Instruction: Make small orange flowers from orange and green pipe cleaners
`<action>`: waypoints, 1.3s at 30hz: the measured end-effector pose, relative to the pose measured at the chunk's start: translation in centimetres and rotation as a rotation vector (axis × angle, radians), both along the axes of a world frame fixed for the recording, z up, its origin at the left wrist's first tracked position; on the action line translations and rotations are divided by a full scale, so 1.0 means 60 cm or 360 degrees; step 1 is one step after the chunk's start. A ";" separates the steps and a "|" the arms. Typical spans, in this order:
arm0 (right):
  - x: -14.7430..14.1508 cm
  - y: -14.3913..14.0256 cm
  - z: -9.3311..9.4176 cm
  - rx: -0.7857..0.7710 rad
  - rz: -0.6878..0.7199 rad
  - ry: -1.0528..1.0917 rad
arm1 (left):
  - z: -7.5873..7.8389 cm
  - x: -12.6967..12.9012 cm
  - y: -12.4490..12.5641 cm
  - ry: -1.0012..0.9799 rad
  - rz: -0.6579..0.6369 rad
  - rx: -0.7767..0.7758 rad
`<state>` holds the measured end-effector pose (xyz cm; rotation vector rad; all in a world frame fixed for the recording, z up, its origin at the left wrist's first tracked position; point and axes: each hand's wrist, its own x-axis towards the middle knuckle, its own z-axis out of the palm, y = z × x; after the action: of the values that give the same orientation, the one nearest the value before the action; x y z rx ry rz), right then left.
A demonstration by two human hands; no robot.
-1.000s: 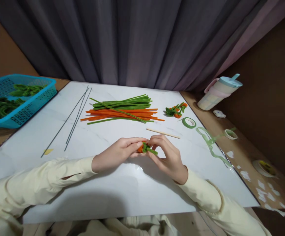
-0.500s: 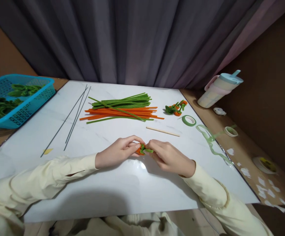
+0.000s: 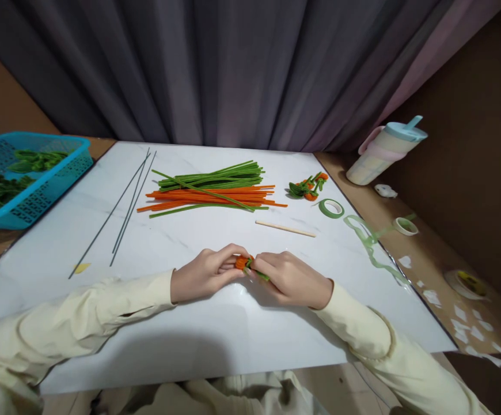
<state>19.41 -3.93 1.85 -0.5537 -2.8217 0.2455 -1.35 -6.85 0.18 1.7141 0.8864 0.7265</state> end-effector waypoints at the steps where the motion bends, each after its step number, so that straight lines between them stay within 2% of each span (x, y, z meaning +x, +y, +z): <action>1: 0.000 0.000 -0.002 0.0034 0.0008 0.0037 | -0.001 -0.001 0.002 0.0011 -0.0006 0.0022; 7: 0.000 0.001 -0.014 0.0259 0.0062 0.0296 | 0.002 -0.005 0.008 0.0075 0.0017 0.0243; 11: -0.004 0.000 -0.020 0.0460 0.0082 0.0349 | 0.006 -0.003 0.004 0.0048 0.0059 0.0245; 15: -0.007 -0.001 -0.022 0.0507 0.0063 0.0375 | 0.008 0.000 0.000 0.0052 0.0084 0.0228; 26: -0.014 -0.004 -0.025 0.0546 0.0039 0.0368 | 0.008 0.007 -0.007 -0.0099 0.0181 0.0022; 35: -0.012 -0.004 -0.026 0.0481 0.0006 0.0307 | 0.014 0.012 -0.007 -0.0213 0.0225 -0.0395; 39: -0.013 -0.003 -0.025 0.0393 -0.0052 0.0297 | 0.011 0.013 -0.005 -0.0256 0.0220 -0.0403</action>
<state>18.66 -4.11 0.38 -0.4931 -2.6082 -0.0556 -0.57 -7.17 0.82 1.3626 0.9472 0.7960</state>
